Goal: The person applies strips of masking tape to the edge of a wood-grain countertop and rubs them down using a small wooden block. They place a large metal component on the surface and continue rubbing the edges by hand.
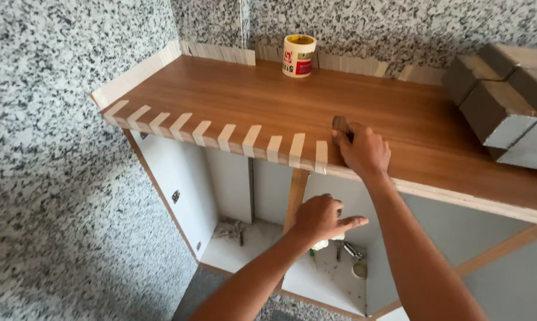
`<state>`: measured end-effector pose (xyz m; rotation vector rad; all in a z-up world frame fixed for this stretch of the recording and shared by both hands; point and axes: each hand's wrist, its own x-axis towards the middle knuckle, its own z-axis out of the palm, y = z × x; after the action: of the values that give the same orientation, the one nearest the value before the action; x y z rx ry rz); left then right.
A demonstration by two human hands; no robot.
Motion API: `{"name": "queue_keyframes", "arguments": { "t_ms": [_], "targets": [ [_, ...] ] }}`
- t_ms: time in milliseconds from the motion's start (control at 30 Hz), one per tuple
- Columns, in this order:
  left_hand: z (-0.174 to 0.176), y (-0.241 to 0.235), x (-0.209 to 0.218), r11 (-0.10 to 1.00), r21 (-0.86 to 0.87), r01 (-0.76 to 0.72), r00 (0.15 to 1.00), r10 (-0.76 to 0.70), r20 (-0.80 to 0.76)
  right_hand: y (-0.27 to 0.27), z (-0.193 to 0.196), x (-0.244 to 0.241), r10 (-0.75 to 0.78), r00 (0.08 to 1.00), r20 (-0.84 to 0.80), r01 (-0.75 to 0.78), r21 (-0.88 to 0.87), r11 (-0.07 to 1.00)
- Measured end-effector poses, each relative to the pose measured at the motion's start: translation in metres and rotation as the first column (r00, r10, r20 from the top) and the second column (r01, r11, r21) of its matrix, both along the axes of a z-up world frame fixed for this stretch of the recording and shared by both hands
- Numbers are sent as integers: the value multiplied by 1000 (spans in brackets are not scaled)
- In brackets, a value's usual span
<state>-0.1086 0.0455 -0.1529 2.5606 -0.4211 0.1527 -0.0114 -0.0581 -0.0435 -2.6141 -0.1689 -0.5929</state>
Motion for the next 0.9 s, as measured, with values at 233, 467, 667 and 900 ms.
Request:
{"name": "queue_keyframes", "arguments": {
  "t_ms": [233,467,667,900],
  "targets": [
    [86,93,-7,886,-463,0,945,151,290,17,-9,-4,-59,998,33,60,-20,998],
    [158,140,45,982,-125,143,830,-50,555,16,3,-7,-25,997,-70,25,4,1000],
    [149,107,93,967,197,163,877,-234,419,16,2,-11,-33,998,-46,34,25,999],
    [126,90,110,949,222,223,792,-309,527,10,2,-9,-92,993,76,56,385,921]
  ]
}}
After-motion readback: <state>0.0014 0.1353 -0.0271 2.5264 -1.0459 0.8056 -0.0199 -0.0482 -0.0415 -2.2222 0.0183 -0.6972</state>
